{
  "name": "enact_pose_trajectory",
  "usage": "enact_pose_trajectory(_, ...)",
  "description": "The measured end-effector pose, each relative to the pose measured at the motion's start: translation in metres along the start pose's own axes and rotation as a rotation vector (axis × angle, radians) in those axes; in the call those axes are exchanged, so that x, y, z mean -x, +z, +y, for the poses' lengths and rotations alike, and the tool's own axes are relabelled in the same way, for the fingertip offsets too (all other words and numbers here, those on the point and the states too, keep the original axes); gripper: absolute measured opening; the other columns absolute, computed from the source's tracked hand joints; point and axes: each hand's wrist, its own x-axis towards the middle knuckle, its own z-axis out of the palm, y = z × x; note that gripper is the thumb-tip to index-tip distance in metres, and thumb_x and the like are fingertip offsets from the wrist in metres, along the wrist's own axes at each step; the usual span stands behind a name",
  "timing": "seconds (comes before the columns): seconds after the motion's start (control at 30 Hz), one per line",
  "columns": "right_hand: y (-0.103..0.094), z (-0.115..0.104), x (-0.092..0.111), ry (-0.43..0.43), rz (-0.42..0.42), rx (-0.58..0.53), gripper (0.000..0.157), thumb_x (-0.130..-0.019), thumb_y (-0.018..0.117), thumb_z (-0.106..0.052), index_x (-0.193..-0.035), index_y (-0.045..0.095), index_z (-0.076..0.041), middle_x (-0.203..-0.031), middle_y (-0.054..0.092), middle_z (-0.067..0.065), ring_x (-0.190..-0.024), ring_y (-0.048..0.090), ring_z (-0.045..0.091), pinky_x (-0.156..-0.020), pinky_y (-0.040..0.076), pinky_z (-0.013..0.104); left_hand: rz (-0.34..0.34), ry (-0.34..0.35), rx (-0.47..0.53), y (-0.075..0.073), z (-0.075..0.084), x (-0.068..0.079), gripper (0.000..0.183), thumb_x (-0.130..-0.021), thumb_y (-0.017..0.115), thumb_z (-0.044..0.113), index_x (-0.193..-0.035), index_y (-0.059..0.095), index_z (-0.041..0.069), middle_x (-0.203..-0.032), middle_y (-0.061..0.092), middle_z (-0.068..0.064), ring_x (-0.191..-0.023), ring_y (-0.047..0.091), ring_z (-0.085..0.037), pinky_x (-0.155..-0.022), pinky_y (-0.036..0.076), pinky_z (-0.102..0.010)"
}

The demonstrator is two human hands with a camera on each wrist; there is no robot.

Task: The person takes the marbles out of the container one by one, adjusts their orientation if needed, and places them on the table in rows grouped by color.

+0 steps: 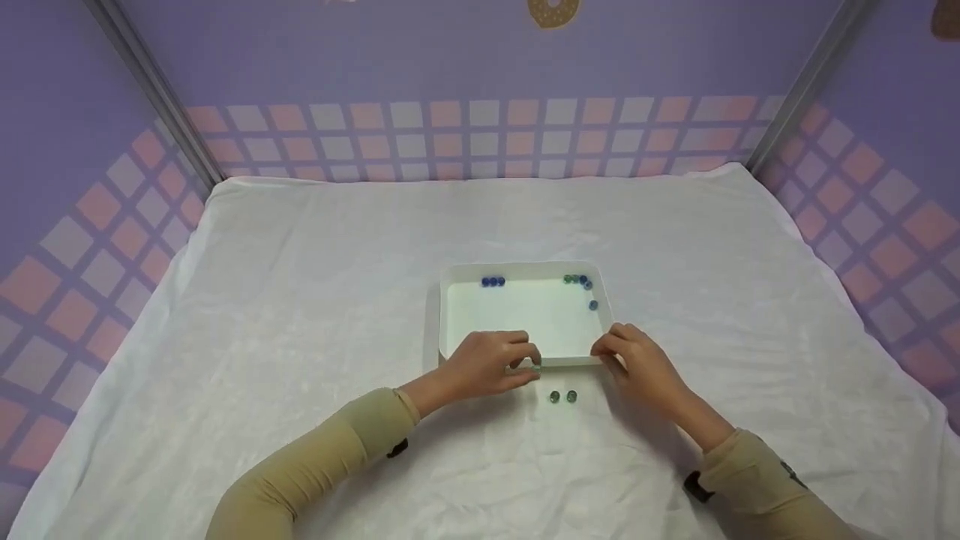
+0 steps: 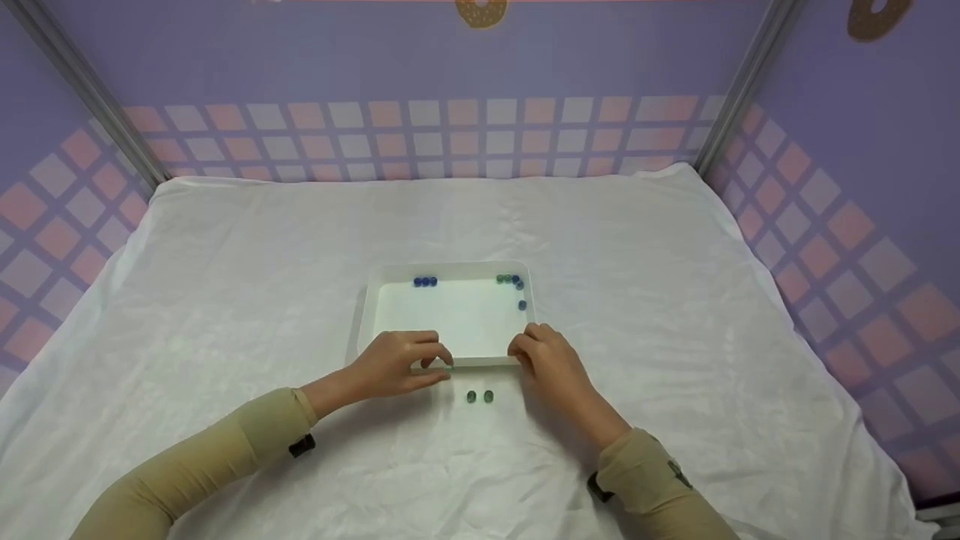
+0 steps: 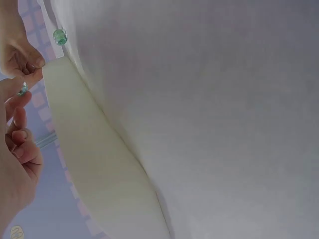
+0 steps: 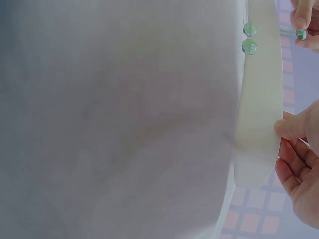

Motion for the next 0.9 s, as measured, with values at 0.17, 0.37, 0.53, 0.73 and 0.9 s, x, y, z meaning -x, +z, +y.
enact_pose_trajectory(0.17,0.000,0.001,0.000,-0.003,0.010,-0.001,0.013,-0.087,0.071,0.002,-0.088,0.072,-0.011,-0.085,0.060,0.002,-0.080,0.056,0.016,-0.071,0.051,0.030,-0.064,-0.030,0.033,0.007,0.006,0.002,0.013,-0.092,0.070,0.033,-0.096,0.074,0.022,-0.079,0.062,0.003,-0.064,0.055,-0.006,-0.056,0.040,-0.018)
enact_pose_trajectory(0.37,0.001,0.001,0.000,-0.003,0.004,-0.003,0.015,-0.086,0.071,0.004,-0.087,0.072,-0.011,-0.084,0.060,0.001,-0.081,0.057,0.016,-0.072,0.052,0.030,-0.123,-0.060,0.046,0.011,0.010,0.004,0.013,-0.093,0.068,0.035,-0.096,0.073,0.022,-0.081,0.064,0.004,-0.063,0.054,-0.005,-0.056,0.039,-0.020)
enact_pose_trajectory(0.53,0.002,0.001,-0.001,-0.022,0.012,-0.004,0.016,-0.085,0.072,0.005,-0.087,0.072,-0.011,-0.083,0.060,0.001,-0.080,0.057,0.016,-0.072,0.052,0.030,-0.178,-0.075,0.015,0.012,0.010,0.005,0.015,-0.093,0.068,0.037,-0.097,0.073,0.024,-0.080,0.063,0.005,-0.061,0.051,-0.003,-0.055,0.036,-0.019)
enact_pose_trajectory(0.73,0.001,0.001,0.000,-0.020,0.014,-0.008,0.015,-0.085,0.072,0.004,-0.087,0.072,-0.011,-0.084,0.061,0.001,-0.080,0.057,0.016,-0.072,0.052,0.030,-0.236,-0.120,-0.011,0.010,0.015,0.004,0.017,-0.092,0.068,0.038,-0.098,0.075,0.024,-0.077,0.069,0.008,-0.059,0.051,-0.002,-0.055,0.038,-0.020)
enact_pose_trajectory(0.9,0.001,0.001,0.000,0.005,0.002,-0.016,0.015,-0.086,0.071,0.003,-0.088,0.072,-0.012,-0.084,0.061,0.001,-0.081,0.057,0.016,-0.072,0.052,0.031,-0.246,-0.133,-0.006,0.012,0.014,0.005,0.018,-0.092,0.068,0.038,-0.097,0.077,0.024,-0.076,0.072,0.008,-0.061,0.053,-0.002,-0.058,0.041,-0.022)
